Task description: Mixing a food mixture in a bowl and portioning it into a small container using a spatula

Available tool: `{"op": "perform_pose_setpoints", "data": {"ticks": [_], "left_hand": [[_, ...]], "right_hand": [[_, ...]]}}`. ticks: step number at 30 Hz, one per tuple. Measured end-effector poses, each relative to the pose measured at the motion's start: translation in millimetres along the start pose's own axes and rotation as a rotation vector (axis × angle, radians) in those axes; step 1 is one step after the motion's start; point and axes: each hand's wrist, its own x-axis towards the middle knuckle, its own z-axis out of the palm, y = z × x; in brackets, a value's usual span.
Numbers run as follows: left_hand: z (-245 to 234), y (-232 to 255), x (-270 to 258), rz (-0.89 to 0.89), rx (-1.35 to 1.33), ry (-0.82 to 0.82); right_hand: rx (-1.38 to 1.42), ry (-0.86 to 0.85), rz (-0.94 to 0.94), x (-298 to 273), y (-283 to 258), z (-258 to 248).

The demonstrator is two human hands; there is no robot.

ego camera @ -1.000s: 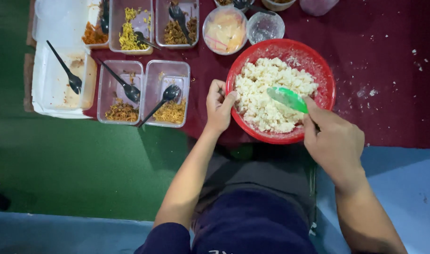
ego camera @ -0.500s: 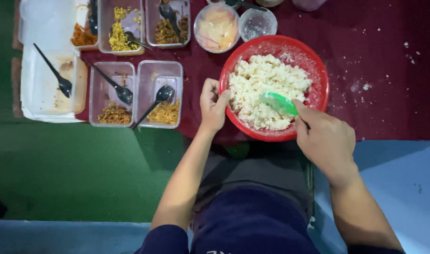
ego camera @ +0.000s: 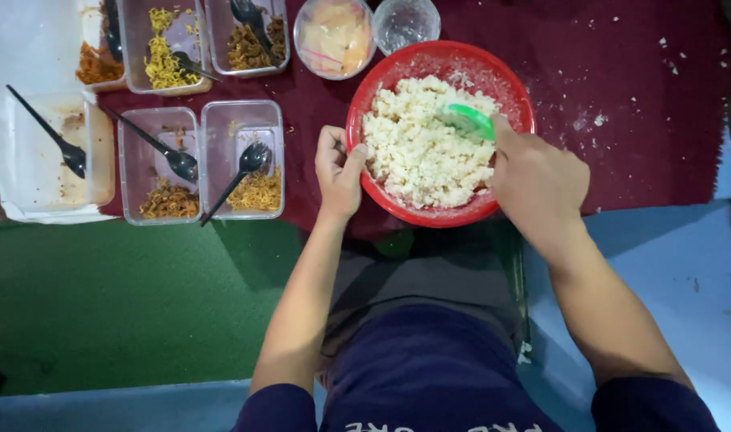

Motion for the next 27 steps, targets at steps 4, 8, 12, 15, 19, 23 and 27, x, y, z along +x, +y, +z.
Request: {"op": "perform_pose_setpoints", "data": {"ticks": [4,8,12,15,19,23,27], "left_hand": [[-3,3,-3,-0.02,0.0,0.006],[0,4,0,0.001,-0.012,-0.003],[-1,-1,-3,-0.02,-0.027,0.002],[0,7,-1,-0.013,-0.006,-0.002],[0,9,3,0.0,0.008,-0.006],[-1,5,-5,-0.025,0.0,0.003],[2,14,-3,-0.012,0.034,-0.004]], "right_hand": [[0.148,0.022,-0.01,12,-12,-32],[0.092,0.058,-0.108,28,-19,-30],[0.086,0.062,-0.073,37,-22,-23],[0.015,0.125,-0.191,49,-34,-25],[0.138,0.05,-0.259,47,-34,-35],[0.034,-0.001,-0.33,31,-29,-64],[0.279,-0.212,-0.105,20,-22,-46]]}}
